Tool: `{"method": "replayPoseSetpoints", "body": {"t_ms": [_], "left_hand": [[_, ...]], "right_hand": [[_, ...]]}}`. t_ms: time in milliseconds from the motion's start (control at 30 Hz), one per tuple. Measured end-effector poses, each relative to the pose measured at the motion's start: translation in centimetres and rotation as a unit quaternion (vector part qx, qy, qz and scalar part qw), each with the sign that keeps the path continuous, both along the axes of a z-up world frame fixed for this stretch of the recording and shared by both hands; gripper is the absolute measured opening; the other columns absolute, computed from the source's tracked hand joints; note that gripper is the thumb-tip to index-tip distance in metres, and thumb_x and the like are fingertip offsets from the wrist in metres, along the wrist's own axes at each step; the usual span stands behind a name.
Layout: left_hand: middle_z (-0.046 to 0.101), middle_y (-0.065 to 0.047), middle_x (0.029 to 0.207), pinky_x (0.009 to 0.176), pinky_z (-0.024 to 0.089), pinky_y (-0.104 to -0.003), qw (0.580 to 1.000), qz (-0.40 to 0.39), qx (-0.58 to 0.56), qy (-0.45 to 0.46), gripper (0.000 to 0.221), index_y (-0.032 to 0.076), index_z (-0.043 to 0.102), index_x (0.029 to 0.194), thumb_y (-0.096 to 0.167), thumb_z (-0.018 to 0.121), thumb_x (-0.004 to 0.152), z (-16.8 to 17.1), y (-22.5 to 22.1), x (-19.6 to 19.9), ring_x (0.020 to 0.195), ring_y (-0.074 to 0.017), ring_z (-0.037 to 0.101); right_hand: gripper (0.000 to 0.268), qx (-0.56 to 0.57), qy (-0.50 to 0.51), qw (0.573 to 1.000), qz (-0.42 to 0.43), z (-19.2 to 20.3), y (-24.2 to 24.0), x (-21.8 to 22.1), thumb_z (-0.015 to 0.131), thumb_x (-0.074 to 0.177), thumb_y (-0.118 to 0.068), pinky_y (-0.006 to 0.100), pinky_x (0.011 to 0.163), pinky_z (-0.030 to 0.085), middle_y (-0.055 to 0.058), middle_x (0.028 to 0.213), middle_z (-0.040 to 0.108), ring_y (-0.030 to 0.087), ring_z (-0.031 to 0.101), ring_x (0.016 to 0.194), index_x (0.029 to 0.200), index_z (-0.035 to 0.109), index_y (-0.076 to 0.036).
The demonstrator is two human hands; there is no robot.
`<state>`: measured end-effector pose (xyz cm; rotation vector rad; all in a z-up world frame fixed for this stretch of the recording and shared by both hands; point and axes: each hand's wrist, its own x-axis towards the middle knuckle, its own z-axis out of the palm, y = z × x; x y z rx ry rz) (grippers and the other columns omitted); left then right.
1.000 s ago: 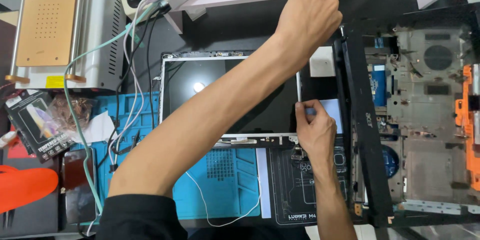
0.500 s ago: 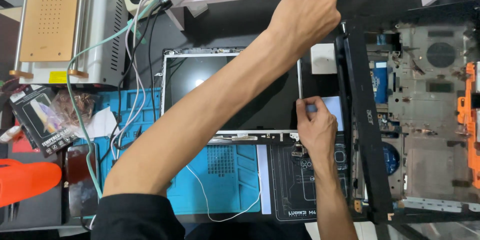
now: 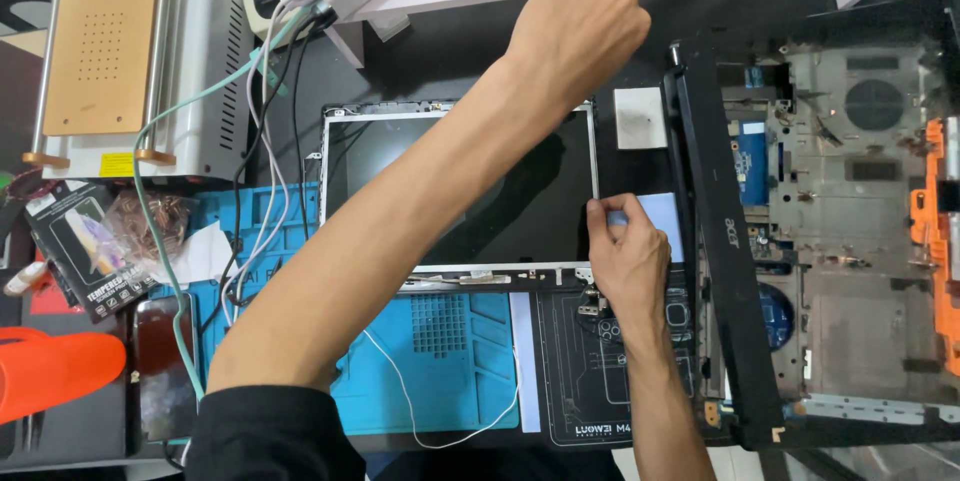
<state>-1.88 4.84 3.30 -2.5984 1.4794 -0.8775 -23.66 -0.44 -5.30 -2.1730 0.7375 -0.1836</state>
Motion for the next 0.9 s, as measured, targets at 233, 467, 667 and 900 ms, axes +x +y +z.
{"method": "replayPoseSetpoints", "body": {"t_ms": [233, 467, 667, 900], "left_hand": [[0.067, -0.007, 0.084, 0.06, 0.057, -0.034, 0.999, 0.019, 0.026, -0.044, 0.013, 0.009, 0.076, 0.068, 0.016, 0.076, 0.078, -0.3, -1.0, 0.2, 0.079, -0.0214, 0.071], [0.067, -0.007, 0.089, 0.062, 0.057, -0.034, 1.0, 0.003, 0.004, -0.031, 0.012, 0.01, 0.075, 0.069, 0.015, 0.077, 0.08, -0.3, -0.9, -0.1, 0.081, -0.0219, 0.071], [0.065, -0.008, 0.087, 0.061, 0.057, -0.033, 1.0, 0.003, 0.004, -0.01, 0.011, 0.01, 0.075, 0.068, 0.015, 0.077, 0.077, 0.4, -0.7, -0.8, 0.079, -0.0219, 0.071], [0.065, -0.009, 0.09, 0.067, 0.056, -0.037, 0.999, 0.029, 0.024, 0.018, 0.012, 0.012, 0.074, 0.076, 0.012, 0.073, 0.088, -1.1, -0.2, 0.7, 0.084, -0.0237, 0.071]], "right_hand": [[0.029, 0.024, 0.004, 1.0, 0.0, 0.7, 0.2, 0.0, 0.064, 0.098, -0.034, 0.042, 0.057, 0.048, 0.014, 0.059, 0.069, 0.028, 0.068, 0.053, 0.098, 0.068, -0.005], [0.029, 0.002, -0.018, 1.0, 0.01, 0.2, 0.1, -0.1, 0.065, 0.099, -0.033, 0.042, 0.058, 0.048, 0.014, 0.06, 0.068, 0.029, 0.068, 0.055, 0.097, 0.068, -0.004], [0.029, -0.009, -0.035, 0.999, 0.013, -0.4, -0.1, -0.2, 0.065, 0.099, -0.034, 0.042, 0.058, 0.048, 0.014, 0.06, 0.068, 0.029, 0.068, 0.055, 0.096, 0.068, -0.004], [0.03, -0.001, -0.005, 1.0, 0.005, -0.1, 0.0, 0.0, 0.064, 0.099, -0.035, 0.043, 0.057, 0.047, 0.014, 0.06, 0.069, 0.029, 0.067, 0.052, 0.097, 0.068, -0.005]]}}
